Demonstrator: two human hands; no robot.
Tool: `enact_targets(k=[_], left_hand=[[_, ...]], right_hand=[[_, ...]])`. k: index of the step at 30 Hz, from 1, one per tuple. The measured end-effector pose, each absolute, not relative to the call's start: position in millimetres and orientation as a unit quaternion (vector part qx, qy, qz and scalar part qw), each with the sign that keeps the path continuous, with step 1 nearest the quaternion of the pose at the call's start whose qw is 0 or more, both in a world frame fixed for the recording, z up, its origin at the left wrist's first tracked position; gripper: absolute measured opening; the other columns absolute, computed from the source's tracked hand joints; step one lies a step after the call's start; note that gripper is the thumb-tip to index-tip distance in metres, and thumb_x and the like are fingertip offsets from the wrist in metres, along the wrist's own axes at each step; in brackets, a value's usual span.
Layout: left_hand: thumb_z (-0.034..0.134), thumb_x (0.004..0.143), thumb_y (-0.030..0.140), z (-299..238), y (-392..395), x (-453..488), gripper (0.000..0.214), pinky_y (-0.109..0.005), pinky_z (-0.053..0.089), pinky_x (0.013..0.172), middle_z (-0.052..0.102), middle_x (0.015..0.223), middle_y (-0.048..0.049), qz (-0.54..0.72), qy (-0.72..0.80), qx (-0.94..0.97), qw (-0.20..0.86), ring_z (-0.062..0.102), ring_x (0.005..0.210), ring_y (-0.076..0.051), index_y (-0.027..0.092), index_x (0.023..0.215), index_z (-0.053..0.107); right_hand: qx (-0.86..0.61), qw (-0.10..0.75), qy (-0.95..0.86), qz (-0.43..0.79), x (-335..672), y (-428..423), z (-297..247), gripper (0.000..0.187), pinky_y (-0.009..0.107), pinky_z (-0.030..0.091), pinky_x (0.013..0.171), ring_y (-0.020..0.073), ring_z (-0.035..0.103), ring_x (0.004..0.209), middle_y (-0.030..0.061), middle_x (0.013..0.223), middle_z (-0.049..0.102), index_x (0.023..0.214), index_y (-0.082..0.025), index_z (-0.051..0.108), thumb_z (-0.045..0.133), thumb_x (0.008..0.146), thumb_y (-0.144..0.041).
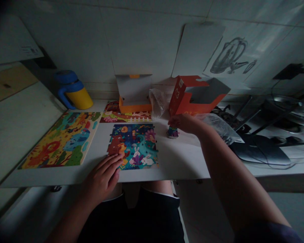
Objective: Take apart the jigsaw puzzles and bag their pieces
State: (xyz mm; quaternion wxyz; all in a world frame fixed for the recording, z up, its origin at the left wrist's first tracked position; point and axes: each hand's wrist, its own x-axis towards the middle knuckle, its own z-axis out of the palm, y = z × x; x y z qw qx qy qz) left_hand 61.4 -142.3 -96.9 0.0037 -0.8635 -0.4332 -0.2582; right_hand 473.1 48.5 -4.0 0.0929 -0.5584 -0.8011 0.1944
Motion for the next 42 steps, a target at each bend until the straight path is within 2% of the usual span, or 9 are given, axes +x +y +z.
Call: enact_targets(k=[6, 12, 16, 19, 23, 27, 32, 35, 42], left_hand=[[0.056, 0.098, 0.014, -96.1, -141.6, 61.8, 0.047, -0.053, 0.054, 0.119, 0.062, 0.154, -0.0071, -0.257, -0.434, -0.864, -0.002, 0.059, 0.141, -0.028, 0.023, 0.144, 0.06], [0.057, 0.098, 0.014, -97.8, -140.3, 62.3, 0.047, -0.054, 0.054, 0.119, 0.063, 0.152, -0.0068, -0.265, -0.433, -0.861, 0.0, 0.06, 0.14, -0.029, 0.024, 0.144, 0.061], [0.057, 0.098, 0.014, -97.4, -141.0, 62.0, 0.046, -0.054, 0.054, 0.118, 0.063, 0.152, -0.0074, -0.26, -0.434, -0.863, 0.002, 0.06, 0.14, -0.028, 0.023, 0.143, 0.06], [0.057, 0.098, 0.014, -97.5, -142.0, 62.3, 0.046, -0.054, 0.056, 0.117, 0.064, 0.151, -0.0094, -0.264, -0.434, -0.861, 0.004, 0.061, 0.139, -0.029, 0.022, 0.143, 0.06], [0.06, 0.098, 0.015, -96.4, -142.3, 63.9, 0.04, -0.054, 0.058, 0.113, 0.068, 0.144, -0.0103, -0.29, -0.449, -0.845, 0.006, 0.065, 0.133, -0.029, 0.023, 0.137, 0.063], [0.065, 0.1, 0.021, -92.1, -143.2, 56.4, 0.035, -0.049, 0.058, 0.113, 0.068, 0.142, -0.0106, -0.311, -0.456, -0.833, -0.03, 0.064, 0.133, -0.028, 0.023, 0.134, 0.064], [0.068, 0.1, 0.032, -84.0, -144.6, 26.8, 0.042, -0.048, 0.057, 0.115, 0.062, 0.152, -0.0109, -0.262, -0.466, -0.843, -0.064, 0.063, 0.137, -0.027, 0.024, 0.141, 0.061], [0.068, 0.1, 0.034, -77.0, -138.1, 10.1, 0.043, -0.046, 0.055, 0.116, 0.062, 0.154, -0.0084, -0.217, -0.453, -0.86, -0.092, 0.064, 0.137, -0.025, 0.025, 0.143, 0.062], [0.068, 0.101, 0.032, -66.7, -109.3, -4.4, 0.041, -0.042, 0.058, 0.111, 0.073, 0.138, -0.0061, -0.182, -0.409, -0.886, -0.121, 0.07, 0.127, -0.022, 0.027, 0.142, 0.064]], right_hand=[[-0.558, 0.093, -0.805, 0.178, 478.6, 46.3, -6.8, 0.02, 0.038, 0.059, 0.079, 0.0277, 0.076, 0.084, 0.0072, 0.095, 0.083, 0.097, -0.025, 0.083, 0.064, 0.088, -0.027], [-0.574, 0.114, -0.795, 0.16, 481.5, 46.1, -16.6, 0.017, 0.033, 0.057, 0.078, 0.0225, 0.075, 0.085, 0.0048, 0.095, 0.082, 0.097, -0.025, 0.08, 0.064, 0.09, -0.027], [-0.579, 0.111, -0.798, 0.126, 482.2, 39.8, -12.6, 0.018, 0.035, 0.056, 0.077, 0.0237, 0.074, 0.085, 0.0079, 0.095, 0.081, 0.098, -0.023, 0.079, 0.064, 0.093, -0.029], [-0.568, 0.121, -0.81, 0.088, 475.7, 21.5, -4.2, 0.021, 0.04, 0.056, 0.085, 0.0269, 0.074, 0.09, 0.0106, 0.103, 0.08, 0.103, -0.022, 0.078, 0.063, 0.096, -0.034], [-0.539, 0.172, -0.823, 0.045, 447.7, -24.6, -0.1, 0.028, 0.045, 0.055, 0.095, 0.0292, 0.072, 0.101, 0.0125, 0.114, 0.077, 0.11, -0.023, 0.077, 0.052, 0.104, -0.035], [-0.49, 0.14, -0.854, 0.105, 413.7, -79.3, -12.7, 0.023, 0.047, 0.057, 0.101, 0.0306, 0.071, 0.113, 0.0106, 0.121, 0.076, 0.114, -0.028, 0.076, 0.063, 0.102, -0.041], [-0.468, 0.134, -0.858, 0.167, 395.3, -118.3, -36.8, 0.037, 0.05, 0.058, 0.107, 0.0301, 0.071, 0.121, 0.0116, 0.135, 0.073, 0.134, -0.027, 0.07, 0.07, 0.098, -0.035], [-0.462, 0.123, -0.863, 0.162, 391.7, -119.0, -46.8, 0.044, 0.054, 0.057, 0.111, 0.0327, 0.068, 0.128, 0.0138, 0.142, 0.07, 0.139, -0.024, 0.068, 0.071, 0.096, -0.026], [-0.446, 0.084, -0.884, 0.109, 382.7, -112.0, -50.4, 0.033, 0.051, 0.064, 0.099, 0.0328, 0.075, 0.113, 0.0145, 0.129, 0.077, 0.129, -0.022, 0.074, 0.067, 0.097, -0.022]])
